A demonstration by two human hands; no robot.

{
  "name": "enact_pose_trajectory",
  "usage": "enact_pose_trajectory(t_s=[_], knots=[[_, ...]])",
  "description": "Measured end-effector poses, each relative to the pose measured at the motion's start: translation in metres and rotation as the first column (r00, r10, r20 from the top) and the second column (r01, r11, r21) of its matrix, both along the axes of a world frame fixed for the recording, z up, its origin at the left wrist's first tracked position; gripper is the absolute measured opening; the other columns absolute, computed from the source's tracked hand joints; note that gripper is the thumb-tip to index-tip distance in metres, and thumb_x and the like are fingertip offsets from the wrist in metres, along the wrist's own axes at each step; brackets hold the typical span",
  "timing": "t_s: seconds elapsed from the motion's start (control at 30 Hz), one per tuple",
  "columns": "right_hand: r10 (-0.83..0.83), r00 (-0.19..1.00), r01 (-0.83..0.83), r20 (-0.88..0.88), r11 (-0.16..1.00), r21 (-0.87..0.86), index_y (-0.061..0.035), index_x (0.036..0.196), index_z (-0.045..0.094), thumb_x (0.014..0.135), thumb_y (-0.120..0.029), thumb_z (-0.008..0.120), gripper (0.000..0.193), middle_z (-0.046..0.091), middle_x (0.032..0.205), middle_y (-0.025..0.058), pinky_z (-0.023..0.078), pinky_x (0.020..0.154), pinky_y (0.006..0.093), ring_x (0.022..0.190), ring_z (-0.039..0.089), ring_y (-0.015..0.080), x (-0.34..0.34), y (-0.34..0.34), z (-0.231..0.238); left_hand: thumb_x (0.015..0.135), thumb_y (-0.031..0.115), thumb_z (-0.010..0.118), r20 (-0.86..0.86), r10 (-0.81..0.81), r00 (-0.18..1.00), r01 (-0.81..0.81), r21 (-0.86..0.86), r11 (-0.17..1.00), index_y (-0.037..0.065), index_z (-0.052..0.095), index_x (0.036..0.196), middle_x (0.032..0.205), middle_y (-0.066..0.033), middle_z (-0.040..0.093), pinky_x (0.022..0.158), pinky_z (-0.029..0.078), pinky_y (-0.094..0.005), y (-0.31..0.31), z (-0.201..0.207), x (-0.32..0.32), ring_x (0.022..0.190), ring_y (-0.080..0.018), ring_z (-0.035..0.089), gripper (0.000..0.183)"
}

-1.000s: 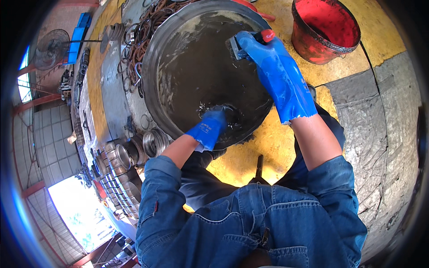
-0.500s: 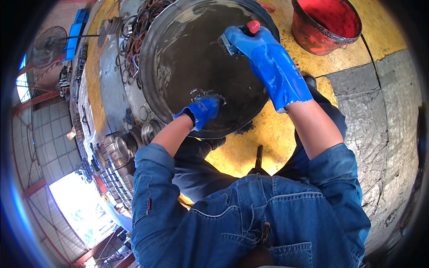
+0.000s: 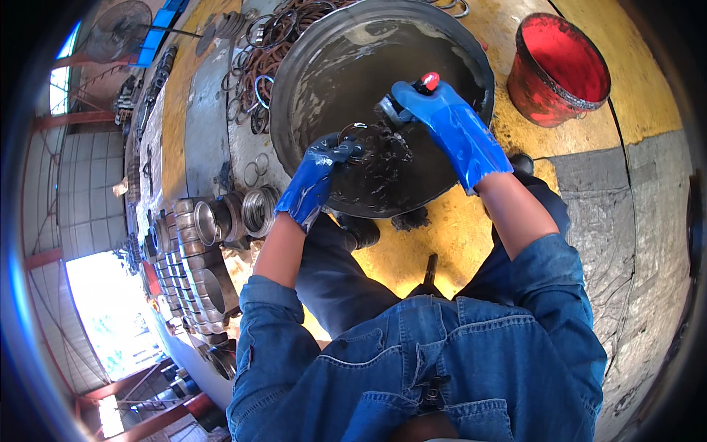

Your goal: The person cleans metal rings using a brush in a bucket of liquid and then sets them down.

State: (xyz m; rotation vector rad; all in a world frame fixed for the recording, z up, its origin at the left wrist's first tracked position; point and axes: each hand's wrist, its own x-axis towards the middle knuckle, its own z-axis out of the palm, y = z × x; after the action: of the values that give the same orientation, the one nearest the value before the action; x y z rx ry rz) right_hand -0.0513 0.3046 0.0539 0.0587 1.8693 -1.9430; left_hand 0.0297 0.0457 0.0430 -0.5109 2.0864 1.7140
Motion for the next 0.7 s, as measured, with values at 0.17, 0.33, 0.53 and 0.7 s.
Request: enact_pose_trajectory(t_s=[0.17, 0.33, 0.53, 0.7], knots=[[0.278, 0.924, -0.343, -0.263, 0.907, -0.244, -0.001, 0.113, 0.075, 0.096, -0.023, 0.073, 0.028, 0.076, 0.097, 0.0056, 0.057, 0.083, 0.0287, 0.087, 0.068, 0.0114, 0.019, -0.033, -0.008, 0.093, 0.013, 0.074, -0.092, -0.079, 0.993, 0.08, 0.01, 0.997, 0.005, 0.072, 0.121, 0.105, -0.0053, 0.075, 0.079, 0.052, -0.0259, -0.03, -0.034, -0.003, 0.092, -0.0112, 0.067, 0.03], [0.19, 0.936, -0.201, -0.296, 0.98, -0.006, -0.0013, 0.102, 0.074, 0.093, -0.029, 0.07, 0.029, 0.074, 0.086, 0.0098, 0.055, 0.076, 0.0333, 0.079, 0.068, 0.0163, 0.025, -0.055, -0.046, 0.089, 0.007, 0.074, -0.214, -0.077, 0.974, 0.031, -0.21, 0.977, 0.006, 0.074, 0.117, 0.093, -0.005, 0.075, 0.078, 0.054, -0.0281, -0.016, -0.069, -0.003, 0.086, -0.0142, 0.067, 0.028], [-0.052, 0.999, 0.048, 0.009, 0.967, 0.25, 0.0013, 0.092, 0.071, 0.088, -0.039, 0.069, 0.041, 0.072, 0.078, 0.016, 0.053, 0.072, 0.0369, 0.075, 0.07, 0.0232, -0.004, -0.041, -0.122, 0.095, 0.019, 0.073, -0.195, 0.165, 0.967, -0.161, 0.036, 0.986, 0.001, 0.072, 0.119, 0.094, -0.0037, 0.075, 0.075, 0.054, -0.029, 0.011, -0.033, -0.007, 0.085, -0.014, 0.067, 0.03], [0.048, 0.979, 0.024, -0.198, 0.939, 0.344, -0.0038, 0.102, 0.074, 0.089, -0.035, 0.069, 0.034, 0.074, 0.088, 0.0159, 0.056, 0.077, 0.0381, 0.084, 0.073, 0.0292, 0.005, -0.042, -0.097, 0.098, 0.028, 0.071, -0.092, 0.228, 0.969, -0.23, -0.006, 0.973, 0.004, 0.067, 0.124, 0.105, -0.0054, 0.075, 0.075, 0.053, -0.0277, -0.007, -0.031, -0.014, 0.094, -0.0146, 0.069, 0.035]])
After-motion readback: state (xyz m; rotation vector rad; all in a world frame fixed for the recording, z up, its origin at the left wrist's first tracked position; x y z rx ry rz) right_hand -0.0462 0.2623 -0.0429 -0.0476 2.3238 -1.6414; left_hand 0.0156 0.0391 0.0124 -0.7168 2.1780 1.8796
